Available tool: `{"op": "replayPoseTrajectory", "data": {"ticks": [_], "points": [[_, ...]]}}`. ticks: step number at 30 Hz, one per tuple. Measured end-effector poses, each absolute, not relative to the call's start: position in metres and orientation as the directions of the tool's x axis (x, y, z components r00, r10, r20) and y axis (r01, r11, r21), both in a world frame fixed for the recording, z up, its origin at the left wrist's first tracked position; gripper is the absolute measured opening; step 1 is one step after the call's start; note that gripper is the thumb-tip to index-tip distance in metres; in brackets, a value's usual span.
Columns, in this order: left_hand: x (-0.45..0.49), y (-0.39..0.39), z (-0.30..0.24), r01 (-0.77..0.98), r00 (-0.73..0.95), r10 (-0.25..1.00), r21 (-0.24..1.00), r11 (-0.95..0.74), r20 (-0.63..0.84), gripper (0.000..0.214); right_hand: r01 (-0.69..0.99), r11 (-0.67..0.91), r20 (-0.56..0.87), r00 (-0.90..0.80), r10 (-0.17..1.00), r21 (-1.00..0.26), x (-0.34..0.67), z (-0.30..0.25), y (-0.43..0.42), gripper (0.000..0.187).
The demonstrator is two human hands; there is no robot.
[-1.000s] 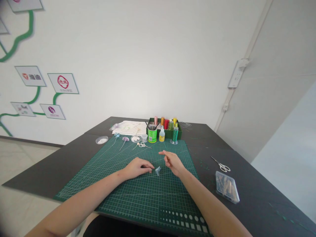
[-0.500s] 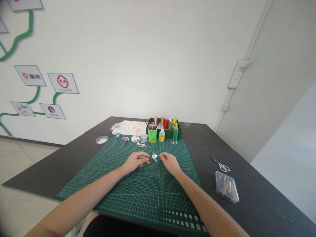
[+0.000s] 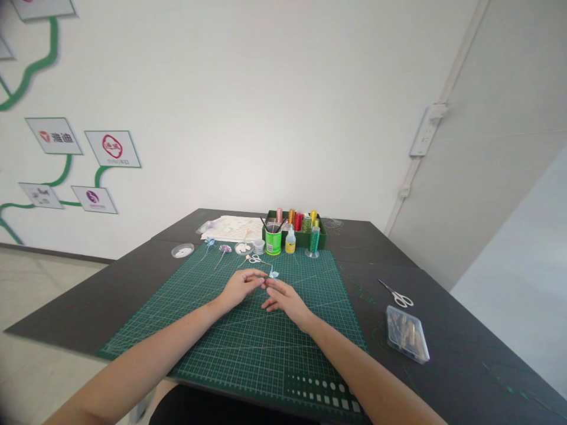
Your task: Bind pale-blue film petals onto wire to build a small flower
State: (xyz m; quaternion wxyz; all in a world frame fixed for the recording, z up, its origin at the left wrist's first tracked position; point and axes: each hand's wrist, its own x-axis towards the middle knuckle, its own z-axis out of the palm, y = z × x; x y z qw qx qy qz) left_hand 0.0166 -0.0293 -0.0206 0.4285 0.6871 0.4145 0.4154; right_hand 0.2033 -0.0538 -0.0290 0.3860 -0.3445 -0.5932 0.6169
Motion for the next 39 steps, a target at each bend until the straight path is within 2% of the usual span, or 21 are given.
{"op": "replayPoseTrajectory", "data": {"ticks": [4,8,11,16,22,28,32,35,39], "points": [[0.017,-0.030,-0.020,0.226,0.313,0.923,0.926,-0.302,0.225,0.036,0.047,0.036,0.011,-0.459,0.889,-0.998,0.197,-0.027,-0.058,0.048],[0.017,-0.029,-0.021,0.240,0.301,0.926,0.922,-0.305,0.228,0.036,0.166,0.156,0.075,-0.412,0.908,-0.974,0.196,-0.030,-0.056,0.042],[0.017,-0.029,-0.020,0.238,0.281,0.933,0.925,-0.295,0.225,0.037,0.177,0.220,0.138,-0.386,0.912,-0.959,0.195,-0.036,-0.054,0.039],[0.018,-0.031,-0.018,0.228,0.257,0.940,0.931,-0.284,0.224,0.038,0.174,0.248,0.163,-0.398,0.903,-0.953,0.197,-0.038,-0.054,0.039],[0.017,-0.027,-0.024,0.224,0.251,0.949,0.942,-0.251,0.193,0.041,0.247,0.263,0.126,-0.461,0.879,-0.933,0.198,-0.028,-0.061,0.038],[0.016,-0.032,-0.018,0.309,0.324,0.940,0.927,-0.214,0.109,0.040,0.145,0.257,0.153,-0.500,0.852,-0.955,0.205,-0.012,-0.062,0.041],[0.017,-0.041,-0.014,0.393,0.444,0.890,0.870,-0.297,0.103,0.032,0.102,0.214,0.136,-0.502,0.854,-0.972,0.211,-0.001,-0.060,0.044],[0.018,-0.045,-0.015,0.382,0.513,0.853,0.865,-0.325,0.094,0.027,0.103,0.196,0.119,-0.503,0.856,-0.975,0.213,0.002,-0.060,0.044],[0.019,-0.043,-0.017,0.361,0.559,0.828,0.888,-0.285,0.039,0.031,0.127,0.203,0.111,-0.514,0.851,-0.971,0.213,0.003,-0.061,0.042]]}}
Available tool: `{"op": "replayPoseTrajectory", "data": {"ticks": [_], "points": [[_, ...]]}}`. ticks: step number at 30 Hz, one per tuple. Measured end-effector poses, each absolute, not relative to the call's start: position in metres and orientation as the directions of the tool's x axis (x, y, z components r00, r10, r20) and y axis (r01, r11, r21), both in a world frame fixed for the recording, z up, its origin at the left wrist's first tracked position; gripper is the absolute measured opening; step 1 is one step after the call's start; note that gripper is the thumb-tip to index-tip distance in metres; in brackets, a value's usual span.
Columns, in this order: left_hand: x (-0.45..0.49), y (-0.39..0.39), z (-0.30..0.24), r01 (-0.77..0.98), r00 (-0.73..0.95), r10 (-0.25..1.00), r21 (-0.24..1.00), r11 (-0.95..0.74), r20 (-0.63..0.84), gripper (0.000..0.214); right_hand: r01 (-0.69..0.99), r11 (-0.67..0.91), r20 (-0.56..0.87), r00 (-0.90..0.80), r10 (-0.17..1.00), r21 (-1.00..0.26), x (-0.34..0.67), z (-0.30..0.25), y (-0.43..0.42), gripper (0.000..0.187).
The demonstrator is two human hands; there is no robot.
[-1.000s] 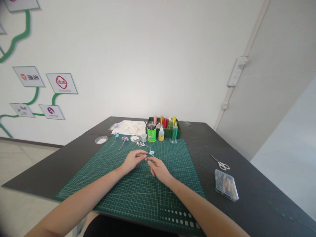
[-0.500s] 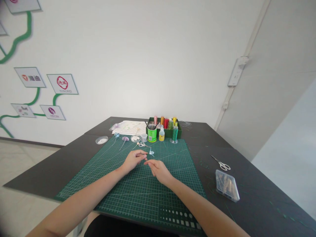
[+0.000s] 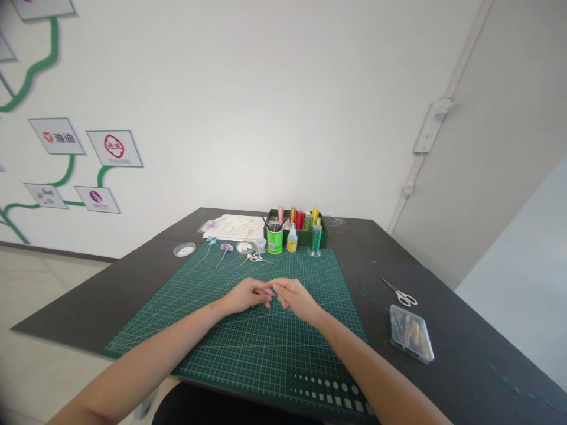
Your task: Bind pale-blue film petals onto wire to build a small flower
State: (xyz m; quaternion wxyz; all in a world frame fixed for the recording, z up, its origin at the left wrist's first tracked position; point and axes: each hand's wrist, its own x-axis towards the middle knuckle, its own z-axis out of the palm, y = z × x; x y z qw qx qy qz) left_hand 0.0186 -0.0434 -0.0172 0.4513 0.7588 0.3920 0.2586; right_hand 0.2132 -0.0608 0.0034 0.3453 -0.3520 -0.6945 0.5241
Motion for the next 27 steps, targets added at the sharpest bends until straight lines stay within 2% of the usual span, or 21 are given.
{"op": "replayPoseTrajectory", "data": {"ticks": [14,27], "points": [[0.018,-0.044,-0.022,0.350,0.657,0.747,0.918,-0.185,-0.099,0.035,0.124,0.233,0.148,-0.480,0.865,-0.964,0.218,0.003,-0.055,0.045],[0.021,-0.051,-0.013,0.284,0.689,0.721,0.942,-0.180,-0.070,0.032,0.235,0.253,0.147,-0.393,0.908,-0.938,0.221,-0.012,-0.043,0.044]]}}
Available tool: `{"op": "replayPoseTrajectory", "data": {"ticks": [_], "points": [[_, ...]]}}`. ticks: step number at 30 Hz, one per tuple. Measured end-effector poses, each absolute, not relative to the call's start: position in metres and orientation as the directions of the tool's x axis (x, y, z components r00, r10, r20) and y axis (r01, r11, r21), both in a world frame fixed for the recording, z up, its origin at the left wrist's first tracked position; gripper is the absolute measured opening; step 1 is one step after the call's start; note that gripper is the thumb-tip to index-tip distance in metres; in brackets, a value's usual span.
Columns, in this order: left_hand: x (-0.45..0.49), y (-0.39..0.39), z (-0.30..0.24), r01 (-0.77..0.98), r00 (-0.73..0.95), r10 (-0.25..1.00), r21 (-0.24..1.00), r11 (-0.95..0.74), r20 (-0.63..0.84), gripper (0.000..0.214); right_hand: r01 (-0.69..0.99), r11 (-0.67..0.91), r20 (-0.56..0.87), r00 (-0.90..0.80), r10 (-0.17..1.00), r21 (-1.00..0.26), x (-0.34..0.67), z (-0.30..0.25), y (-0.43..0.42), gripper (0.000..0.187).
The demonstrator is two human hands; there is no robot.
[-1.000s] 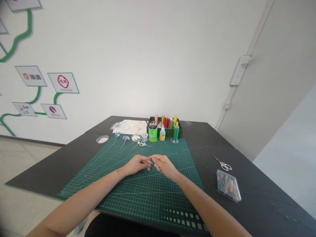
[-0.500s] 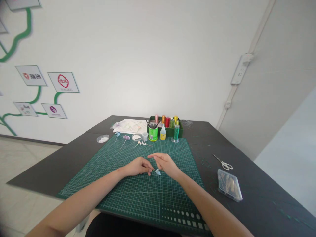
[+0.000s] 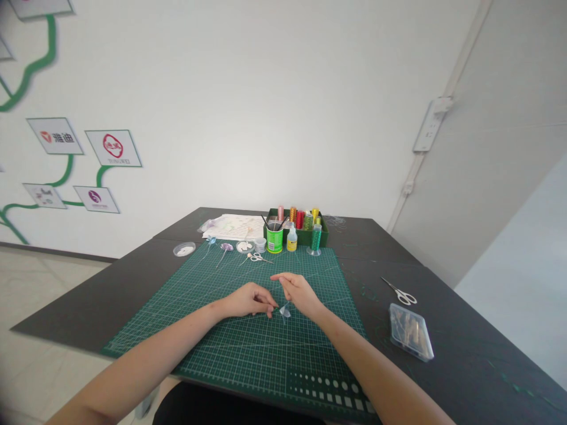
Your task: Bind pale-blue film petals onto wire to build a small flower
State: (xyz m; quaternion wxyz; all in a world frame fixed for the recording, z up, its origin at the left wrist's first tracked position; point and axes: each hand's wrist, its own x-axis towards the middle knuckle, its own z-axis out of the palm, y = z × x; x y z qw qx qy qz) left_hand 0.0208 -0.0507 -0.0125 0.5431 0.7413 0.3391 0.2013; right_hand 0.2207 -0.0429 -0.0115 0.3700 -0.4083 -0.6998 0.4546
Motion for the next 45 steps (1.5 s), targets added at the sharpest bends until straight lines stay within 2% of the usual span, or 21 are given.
{"op": "replayPoseTrajectory", "data": {"ticks": [15,32,45], "points": [[0.0222,-0.0518,-0.0088,0.256,0.672,0.739,0.949,-0.181,-0.040,0.036,0.286,0.262,0.152,-0.353,0.923,-0.922,0.2227,-0.0143,-0.0388,0.044],[0.0225,-0.0561,-0.0042,0.248,0.638,0.767,0.927,-0.282,0.062,0.036,0.272,0.225,0.131,-0.322,0.938,-0.936,0.2244,-0.0129,-0.0362,0.044],[0.0213,-0.0533,-0.0054,0.272,0.643,0.763,0.913,-0.304,0.063,0.036,0.289,0.217,0.112,-0.340,0.934,-0.932,0.2242,-0.0146,-0.0355,0.043]]}}
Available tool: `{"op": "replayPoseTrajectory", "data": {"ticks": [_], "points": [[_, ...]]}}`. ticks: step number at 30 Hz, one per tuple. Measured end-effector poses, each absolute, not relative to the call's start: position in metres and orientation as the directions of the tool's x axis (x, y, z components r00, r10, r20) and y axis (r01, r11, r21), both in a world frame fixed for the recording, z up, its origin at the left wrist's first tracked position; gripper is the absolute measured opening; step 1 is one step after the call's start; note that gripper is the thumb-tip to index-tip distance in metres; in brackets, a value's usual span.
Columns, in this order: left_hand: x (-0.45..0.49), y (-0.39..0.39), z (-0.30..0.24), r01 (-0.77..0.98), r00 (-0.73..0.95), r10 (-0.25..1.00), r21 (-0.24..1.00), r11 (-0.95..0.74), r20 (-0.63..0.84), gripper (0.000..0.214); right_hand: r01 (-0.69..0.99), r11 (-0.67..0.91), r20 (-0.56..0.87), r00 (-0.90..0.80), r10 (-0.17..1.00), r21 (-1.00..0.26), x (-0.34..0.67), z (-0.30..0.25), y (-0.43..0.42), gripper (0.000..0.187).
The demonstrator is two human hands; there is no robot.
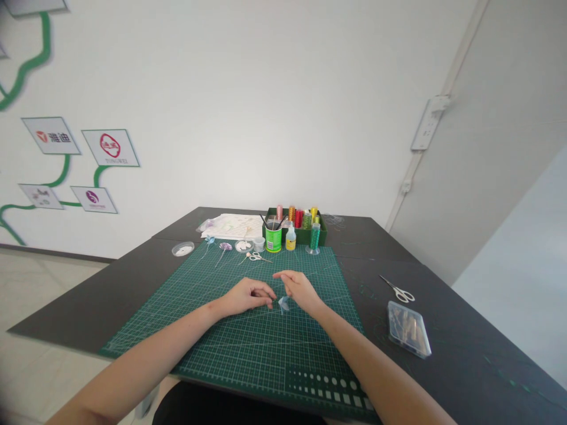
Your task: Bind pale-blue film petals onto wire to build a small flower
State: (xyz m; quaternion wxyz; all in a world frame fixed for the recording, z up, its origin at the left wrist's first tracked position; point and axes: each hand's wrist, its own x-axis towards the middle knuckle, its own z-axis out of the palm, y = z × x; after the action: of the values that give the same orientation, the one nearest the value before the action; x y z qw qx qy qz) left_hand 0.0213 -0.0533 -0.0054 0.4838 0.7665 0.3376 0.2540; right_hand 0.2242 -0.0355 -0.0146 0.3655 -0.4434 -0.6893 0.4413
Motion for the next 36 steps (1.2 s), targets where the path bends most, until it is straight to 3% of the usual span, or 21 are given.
{"op": "replayPoseTrajectory", "data": {"ticks": [12,20,26,36], "points": [[0.022,-0.063,0.003,0.308,0.676,0.734,0.882,-0.358,0.062,0.034,0.367,0.261,0.149,-0.307,0.940,-0.893,0.231,-0.020,-0.027,0.034],[0.021,-0.057,0.002,0.327,0.642,0.762,0.866,-0.378,0.089,0.031,0.422,0.287,0.218,-0.205,0.954,-0.860,0.243,-0.025,-0.017,0.033],[0.020,-0.055,0.000,0.318,0.625,0.774,0.872,-0.372,0.102,0.031,0.473,0.313,0.285,-0.133,0.949,-0.824,0.250,-0.024,-0.013,0.022],[0.018,-0.051,-0.001,0.267,0.594,0.797,0.908,-0.322,0.108,0.034,0.685,0.232,0.305,-0.015,0.952,-0.690,0.265,-0.026,-0.007,0.029]]}}
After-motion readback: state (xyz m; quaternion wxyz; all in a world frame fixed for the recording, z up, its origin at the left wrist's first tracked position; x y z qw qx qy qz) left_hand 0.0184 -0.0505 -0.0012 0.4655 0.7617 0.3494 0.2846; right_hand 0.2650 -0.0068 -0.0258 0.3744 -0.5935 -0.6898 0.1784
